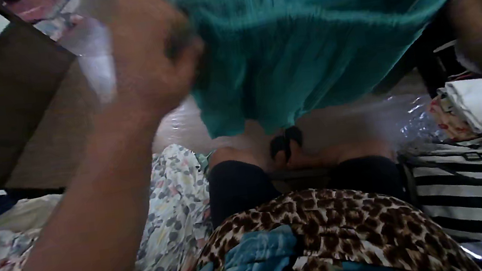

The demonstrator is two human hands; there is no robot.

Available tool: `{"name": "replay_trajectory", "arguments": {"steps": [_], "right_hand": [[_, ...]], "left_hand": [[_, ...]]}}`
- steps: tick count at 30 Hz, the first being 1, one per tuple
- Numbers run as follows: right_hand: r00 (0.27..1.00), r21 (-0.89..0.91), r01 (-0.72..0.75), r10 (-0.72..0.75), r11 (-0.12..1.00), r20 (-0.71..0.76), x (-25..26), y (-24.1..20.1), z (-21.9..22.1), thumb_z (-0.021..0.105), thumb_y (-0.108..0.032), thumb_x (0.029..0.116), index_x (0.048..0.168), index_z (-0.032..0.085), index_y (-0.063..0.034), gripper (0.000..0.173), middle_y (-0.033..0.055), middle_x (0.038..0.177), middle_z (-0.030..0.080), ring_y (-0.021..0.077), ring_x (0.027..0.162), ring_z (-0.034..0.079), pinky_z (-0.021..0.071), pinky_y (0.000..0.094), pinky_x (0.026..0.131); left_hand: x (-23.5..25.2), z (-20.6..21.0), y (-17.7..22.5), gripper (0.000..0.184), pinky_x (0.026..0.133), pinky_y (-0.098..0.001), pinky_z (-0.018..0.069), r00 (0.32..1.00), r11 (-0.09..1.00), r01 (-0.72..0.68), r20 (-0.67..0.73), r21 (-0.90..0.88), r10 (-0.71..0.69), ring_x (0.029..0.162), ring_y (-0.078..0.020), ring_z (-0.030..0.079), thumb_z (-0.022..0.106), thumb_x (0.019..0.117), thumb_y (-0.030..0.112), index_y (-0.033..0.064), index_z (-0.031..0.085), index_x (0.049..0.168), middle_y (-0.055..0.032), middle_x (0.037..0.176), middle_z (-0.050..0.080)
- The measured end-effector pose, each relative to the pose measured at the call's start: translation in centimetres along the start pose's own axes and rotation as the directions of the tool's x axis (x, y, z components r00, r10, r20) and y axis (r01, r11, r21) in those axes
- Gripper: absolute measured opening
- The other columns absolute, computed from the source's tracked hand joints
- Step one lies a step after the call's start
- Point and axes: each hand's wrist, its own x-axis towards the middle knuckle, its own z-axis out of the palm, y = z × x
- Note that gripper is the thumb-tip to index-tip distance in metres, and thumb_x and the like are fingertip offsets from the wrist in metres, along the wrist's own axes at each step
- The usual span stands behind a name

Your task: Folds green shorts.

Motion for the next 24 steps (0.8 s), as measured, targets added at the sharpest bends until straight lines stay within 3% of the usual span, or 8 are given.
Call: {"name": "replay_trajectory", "arguments": {"steps": [1, 3, 8, 13, 16, 20, 22, 24], "right_hand": [[0.992, -0.047, 0.020, -0.014, 0.999, 0.125, -0.7, -0.8, 1.0, 0.056, -0.017, 0.1019, 0.113, 0.065, 0.0124, 0.033, 0.0354, 0.121, 0.063, 0.0494, 0.115, 0.061, 0.0462, 0.0633, 0.100], [0.947, -0.086, 0.046, -0.016, 0.995, 0.321, -1.9, 0.9, 2.9, 0.061, -0.012, 0.1013, 0.105, 0.068, 0.0128, 0.025, 0.0345, 0.113, 0.066, 0.0545, 0.108, 0.064, 0.0478, 0.0715, 0.093], [0.963, -0.022, -0.142, 0.144, 0.990, 0.227, -1.6, 0.1, 3.1, 0.058, -0.017, 0.1023, 0.109, 0.066, 0.0141, 0.033, 0.0368, 0.118, 0.063, 0.0532, 0.108, 0.063, 0.0465, 0.0678, 0.095], [0.940, 0.143, -0.309, 0.278, 0.940, 0.199, -0.4, -0.4, 2.4, 0.065, -0.026, 0.0993, 0.118, 0.066, 0.0068, 0.037, 0.0270, 0.110, 0.068, 0.0307, 0.093, 0.067, 0.0528, 0.0518, 0.089], [0.943, 0.348, -0.330, 0.287, 0.878, 0.170, -0.7, -0.6, 2.5, 0.066, -0.023, 0.0977, 0.111, 0.063, -0.0025, 0.025, -0.0023, 0.094, 0.065, -0.0047, 0.080, 0.062, 0.0551, 0.0179, 0.077], [0.951, 0.766, -0.308, 0.217, 0.564, 0.223, -0.5, -1.7, 2.8, 0.055, -0.005, 0.0982, 0.116, 0.049, -0.0209, 0.025, -0.0161, 0.095, 0.067, -0.0029, 0.085, 0.068, 0.0601, 0.0202, 0.078], [0.968, 0.900, -0.238, 0.016, 0.365, 0.249, -0.6, -1.3, 3.2, 0.054, -0.007, 0.0982, 0.108, 0.058, -0.0310, 0.026, -0.0156, 0.100, 0.070, -0.0005, 0.087, 0.068, 0.0601, 0.0214, 0.077], [0.943, 0.924, -0.245, -0.147, 0.293, 0.297, -0.7, -0.5, 3.9, 0.056, -0.013, 0.0990, 0.105, 0.067, -0.0347, 0.025, -0.0160, 0.106, 0.070, -0.0016, 0.092, 0.067, 0.0585, 0.0194, 0.078]], "left_hand": [[-0.2, 1.5, -1.1, 0.033, 0.101, -0.0713, 0.0401, 0.986, 0.996, -0.083, 0.147, 0.039, 0.077, 0.116, -0.0554, 0.059, 0.058, 0.1032, 0.020, -0.0115, 0.066, 0.112, -0.0368, 0.118, 0.063], [-0.6, 4.4, -4.9, 0.028, 0.088, -0.0735, 0.0454, 0.937, 0.985, -0.148, 0.330, 0.088, 0.112, 0.101, -0.0521, 0.066, 0.062, 0.1025, 0.020, -0.0074, 0.070, 0.100, -0.0297, 0.102, 0.069], [-1.0, 3.9, -5.3, 0.035, 0.091, -0.0698, 0.0448, 0.972, 0.994, 0.036, 0.235, -0.101, -0.011, 0.100, -0.0515, 0.065, 0.059, 0.1028, 0.020, -0.0144, 0.066, 0.100, -0.0344, 0.103, 0.067], [-0.3, 3.0, -3.8, 0.027, 0.078, -0.0341, 0.0509, 0.981, 0.926, 0.179, 0.130, -0.332, -0.143, 0.080, -0.0124, 0.058, 0.069, 0.0965, 0.020, -0.0050, 0.064, 0.105, -0.0127, 0.094, 0.063], [-0.7, 4.3, -4.3, 0.020, 0.079, -0.0183, 0.0555, 0.985, 0.750, 0.157, 0.044, -0.642, -0.169, 0.083, 0.0047, 0.062, 0.071, 0.0910, 0.015, 0.0097, 0.058, 0.105, 0.0098, 0.092, 0.062], [-0.7, 4.6, -3.8, 0.028, 0.076, -0.0191, 0.0600, 0.998, 0.401, 0.037, 0.011, -0.915, -0.066, 0.085, 0.0027, 0.069, 0.065, 0.0953, 0.013, 0.0274, 0.048, 0.111, 0.0201, 0.093, 0.068], [-0.7, 5.0, -4.3, 0.036, 0.081, -0.0192, 0.0597, 0.995, 0.228, -0.018, 0.004, -0.973, 0.096, 0.090, 0.0005, 0.069, 0.064, 0.0973, 0.016, 0.0318, 0.047, 0.125, 0.0184, 0.102, 0.069], [-0.5, 6.1, -5.1, 0.042, 0.080, -0.0198, 0.0597, 0.985, 0.100, 0.007, 0.024, -0.995, 0.168, 0.089, -0.0016, 0.070, 0.064, 0.0964, 0.015, 0.0333, 0.050, 0.131, 0.0147, 0.103, 0.072]]}}
